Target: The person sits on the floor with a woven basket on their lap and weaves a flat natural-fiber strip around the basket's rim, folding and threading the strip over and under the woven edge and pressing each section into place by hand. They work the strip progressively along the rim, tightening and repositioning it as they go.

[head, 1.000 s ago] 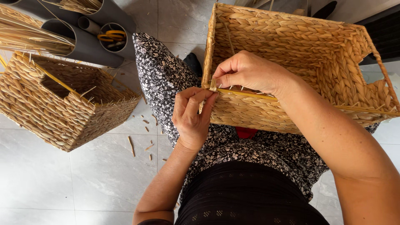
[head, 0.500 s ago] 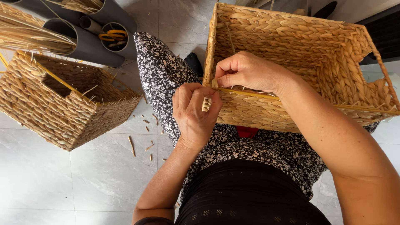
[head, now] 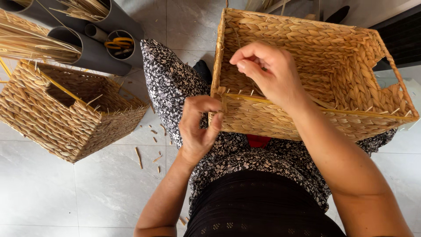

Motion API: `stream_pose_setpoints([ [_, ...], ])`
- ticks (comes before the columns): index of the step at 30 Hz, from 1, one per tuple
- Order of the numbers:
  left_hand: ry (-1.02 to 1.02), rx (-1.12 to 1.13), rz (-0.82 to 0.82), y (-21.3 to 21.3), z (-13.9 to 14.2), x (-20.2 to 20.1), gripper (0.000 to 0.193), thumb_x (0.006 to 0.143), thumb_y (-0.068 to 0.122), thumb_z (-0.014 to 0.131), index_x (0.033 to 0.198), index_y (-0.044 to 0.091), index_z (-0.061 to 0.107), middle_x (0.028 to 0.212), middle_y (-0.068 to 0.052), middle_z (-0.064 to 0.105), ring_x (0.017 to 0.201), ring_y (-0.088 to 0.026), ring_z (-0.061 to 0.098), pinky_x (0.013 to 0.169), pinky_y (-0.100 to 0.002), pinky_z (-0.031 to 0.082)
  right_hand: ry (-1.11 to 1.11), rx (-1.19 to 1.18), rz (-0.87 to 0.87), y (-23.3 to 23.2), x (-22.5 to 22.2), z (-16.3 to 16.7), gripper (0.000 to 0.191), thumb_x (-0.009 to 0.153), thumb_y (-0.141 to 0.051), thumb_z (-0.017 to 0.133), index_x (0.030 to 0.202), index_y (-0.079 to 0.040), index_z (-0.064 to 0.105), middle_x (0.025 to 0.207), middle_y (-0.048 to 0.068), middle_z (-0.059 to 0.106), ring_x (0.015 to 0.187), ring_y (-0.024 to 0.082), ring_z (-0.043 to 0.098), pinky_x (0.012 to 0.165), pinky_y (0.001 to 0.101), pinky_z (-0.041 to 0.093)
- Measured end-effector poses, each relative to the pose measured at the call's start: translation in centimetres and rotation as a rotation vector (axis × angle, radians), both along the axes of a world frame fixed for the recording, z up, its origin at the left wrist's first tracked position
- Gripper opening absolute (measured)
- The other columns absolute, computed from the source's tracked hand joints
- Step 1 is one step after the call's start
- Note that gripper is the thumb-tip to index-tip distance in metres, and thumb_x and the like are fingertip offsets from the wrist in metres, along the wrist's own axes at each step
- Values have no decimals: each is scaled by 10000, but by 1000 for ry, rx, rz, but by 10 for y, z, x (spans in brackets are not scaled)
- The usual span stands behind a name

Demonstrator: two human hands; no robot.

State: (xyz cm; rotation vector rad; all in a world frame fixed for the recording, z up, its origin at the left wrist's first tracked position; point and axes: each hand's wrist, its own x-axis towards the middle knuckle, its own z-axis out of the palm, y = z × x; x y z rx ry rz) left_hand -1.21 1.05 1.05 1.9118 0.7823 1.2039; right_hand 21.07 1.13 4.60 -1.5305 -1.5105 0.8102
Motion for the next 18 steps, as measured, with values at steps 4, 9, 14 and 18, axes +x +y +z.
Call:
stream_pose_setpoints([
  [4,37,-209,19,15,3,-8,271,981,70,700,1233,3,628,1056,-42,669,937,-137,687,818,-269,591,-286,387,17,-37,-14,1,53,1063,-123,729,1100,-112,693,904,8,640,799,95,604,686,266,484],
  [9,90,-177,3,22,5,-1,210,962,29,775,1161,90,743,1057,-32,660,971,-144,681,837,-265,586,-638,473,65,-53,-40,-13,180,941,-184,810,1084,-155,705,983,12,644,900,168,583,850,375,446],
  [14,112,-140,-10,22,11,0,210,970,13,767,1156,107,733,1084,-26,679,991,-147,674,863,-271,591,-629,509,41,-50,-47,-17,172,937,-179,839,1040,-186,702,1049,-75,675,958,145,604,921,369,414],
  [18,240,-95,-2,23,16,-1,267,973,-9,743,1189,147,761,1082,-34,625,1042,-182,639,869,-302,568,-492,485,67,-62,-40,-9,154,909,-104,825,968,-185,708,1047,-71,703,962,143,641,894,358,400],
])
